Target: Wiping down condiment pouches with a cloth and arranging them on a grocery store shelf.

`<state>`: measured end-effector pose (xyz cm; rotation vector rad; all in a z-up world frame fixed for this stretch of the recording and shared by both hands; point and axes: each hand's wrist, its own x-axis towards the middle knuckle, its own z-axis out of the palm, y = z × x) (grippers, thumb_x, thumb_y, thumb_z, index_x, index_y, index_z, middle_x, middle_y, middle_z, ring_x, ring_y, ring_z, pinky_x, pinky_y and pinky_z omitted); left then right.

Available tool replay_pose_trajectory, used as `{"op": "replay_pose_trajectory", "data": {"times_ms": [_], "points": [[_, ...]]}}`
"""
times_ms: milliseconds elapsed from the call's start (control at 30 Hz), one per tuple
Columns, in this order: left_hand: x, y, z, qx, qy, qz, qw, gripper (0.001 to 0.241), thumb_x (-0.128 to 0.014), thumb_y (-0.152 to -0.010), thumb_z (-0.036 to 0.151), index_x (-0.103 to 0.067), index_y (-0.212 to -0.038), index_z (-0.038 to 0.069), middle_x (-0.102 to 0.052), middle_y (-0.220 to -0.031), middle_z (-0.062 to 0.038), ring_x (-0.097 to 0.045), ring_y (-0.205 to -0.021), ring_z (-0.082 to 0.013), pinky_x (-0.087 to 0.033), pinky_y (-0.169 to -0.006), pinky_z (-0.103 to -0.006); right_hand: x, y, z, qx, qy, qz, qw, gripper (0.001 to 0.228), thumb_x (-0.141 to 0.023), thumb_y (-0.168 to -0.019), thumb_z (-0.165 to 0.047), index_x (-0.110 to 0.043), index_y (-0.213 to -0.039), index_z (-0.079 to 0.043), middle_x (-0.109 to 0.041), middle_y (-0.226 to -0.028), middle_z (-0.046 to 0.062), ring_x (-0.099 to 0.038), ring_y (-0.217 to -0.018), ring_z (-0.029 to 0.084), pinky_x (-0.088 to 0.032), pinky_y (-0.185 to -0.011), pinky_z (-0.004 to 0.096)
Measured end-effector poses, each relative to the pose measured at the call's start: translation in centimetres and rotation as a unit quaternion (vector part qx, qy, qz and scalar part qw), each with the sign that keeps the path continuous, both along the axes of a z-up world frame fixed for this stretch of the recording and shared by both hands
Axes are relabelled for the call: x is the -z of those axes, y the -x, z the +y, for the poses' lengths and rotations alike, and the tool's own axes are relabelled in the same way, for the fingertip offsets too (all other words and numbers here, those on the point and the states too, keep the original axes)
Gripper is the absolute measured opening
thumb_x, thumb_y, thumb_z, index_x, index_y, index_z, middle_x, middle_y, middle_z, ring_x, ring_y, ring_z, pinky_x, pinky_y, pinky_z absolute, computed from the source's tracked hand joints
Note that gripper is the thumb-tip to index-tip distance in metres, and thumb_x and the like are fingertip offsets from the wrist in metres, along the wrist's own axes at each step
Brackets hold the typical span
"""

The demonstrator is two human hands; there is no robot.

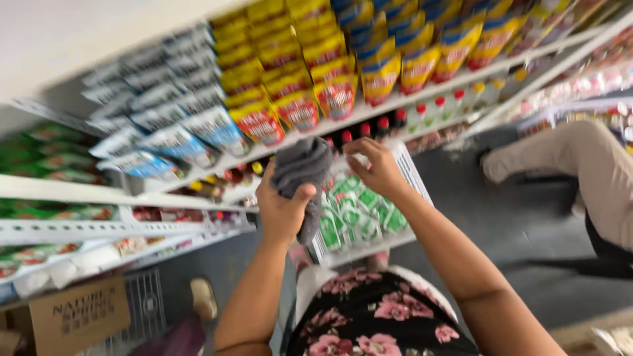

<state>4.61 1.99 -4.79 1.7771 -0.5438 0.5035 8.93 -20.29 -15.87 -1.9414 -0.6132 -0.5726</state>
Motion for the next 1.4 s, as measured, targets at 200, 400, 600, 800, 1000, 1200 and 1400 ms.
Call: {"op": "replay_pose_trajectory", "data": {"times_ms": [200, 400, 600, 800, 1000, 1200, 1400], "points": [[19.5, 1.3, 0.7, -0.017, 0.173, 0.454, 0.874, 0.043, -0.085, -0.085, 0.021, -0.075, -0.122, 0.001, -0.076, -0.107, -0.005, -0.067, -0.086, -0.0111, -0.055, -0.076, -0.0289, 15.8, 7.0, -5.5, 0.069, -0.045, 0.369, 0.926, 0.02, -0.068, -0.098, -0.01, -0.068, -0.116, -0.002, -0.073, -0.1, 0.012, -0.074, -0.088, 0.021, -0.059, -0.076, 0.034], [36.2, 1.7, 0.0, -0.086, 0.271, 0.588, 0.757, 0.041, -0.086, -0.08, 0.014, -0.075, -0.117, 0.001, -0.077, -0.103, -0.008, -0.071, -0.081, -0.0159, -0.055, -0.07, -0.0303, 19.4, 10.0, -6.3, 0.076, -0.028, 0.446, 0.891, 0.021, -0.066, -0.098, -0.011, -0.069, -0.116, -0.001, -0.074, -0.099, 0.012, -0.073, -0.087, 0.02, -0.059, -0.076, 0.035], [52.9, 2.2, -2.8, -0.09, 0.102, 0.628, 0.766, 0.048, -0.091, -0.073, 0.022, -0.077, -0.114, 0.002, -0.078, -0.101, -0.008, -0.073, -0.083, -0.0205, -0.057, -0.073, -0.0342, 22.3, 11.2, -5.5, 0.065, -0.028, 0.48, 0.875, 0.02, -0.065, -0.098, -0.011, -0.07, -0.114, -0.001, -0.075, -0.1, 0.013, -0.073, -0.088, 0.021, -0.058, -0.078, 0.035], [55.5, 3.1, -6.1, -0.053, -0.361, 0.369, 0.855, 0.057, -0.102, -0.057, 0.037, -0.08, -0.099, 0.006, -0.05, -0.142, -0.027, -0.061, -0.12, -0.0449, -0.053, -0.096, -0.0489, 22.9, 12.8, -5.8, 0.071, -0.054, 0.544, 0.834, 0.019, -0.065, -0.098, -0.011, -0.069, -0.113, 0.0, -0.074, -0.097, 0.012, -0.071, -0.086, 0.022, -0.057, -0.077, 0.035], [56.6, 2.3, -6.9, 0.17, -0.57, 0.328, 0.734, 0.021, -0.06, -0.09, 0.013, -0.079, -0.097, 0.017, -0.04, -0.16, -0.002, -0.067, -0.109, -0.031, -0.056, -0.086, -0.0454, 24.5, 14.0, -6.7, 0.064, -0.035, 0.53, 0.845, 0.017, -0.065, -0.098, -0.011, -0.069, -0.11, -0.001, -0.074, -0.1, 0.011, -0.072, -0.089, 0.019, -0.059, -0.078, 0.034], [59.4, 1.0, -8.4, 0.148, -0.6, 0.27, 0.738, 0.036, -0.052, -0.098, 0.015, -0.065, -0.132, 0.014, -0.075, -0.109, -0.016, -0.072, -0.099, -0.0335, -0.057, -0.083, -0.0476, 23.8, 13.7, -6.5, 0.068, -0.018, 0.54, 0.839, 0.02, -0.066, -0.096, -0.014, -0.07, -0.112, -0.002, -0.074, -0.098, 0.012, -0.073, -0.089, 0.022, -0.058, -0.077, 0.035], [59.8, 1.8, -7.4, 0.097, -0.571, 0.369, 0.727, 0.03, -0.046, -0.102, 0.021, -0.066, -0.125, 0.02, -0.076, -0.103, -0.019, -0.073, -0.098, -0.0366, -0.055, -0.089, -0.051, 25.6, 13.8, -5.7, 0.055, -0.002, 0.537, 0.841, 0.021, -0.066, -0.096, -0.017, -0.07, -0.11, -0.002, -0.074, -0.097, 0.013, -0.073, -0.086, 0.021, -0.058, -0.076, 0.035]]}}
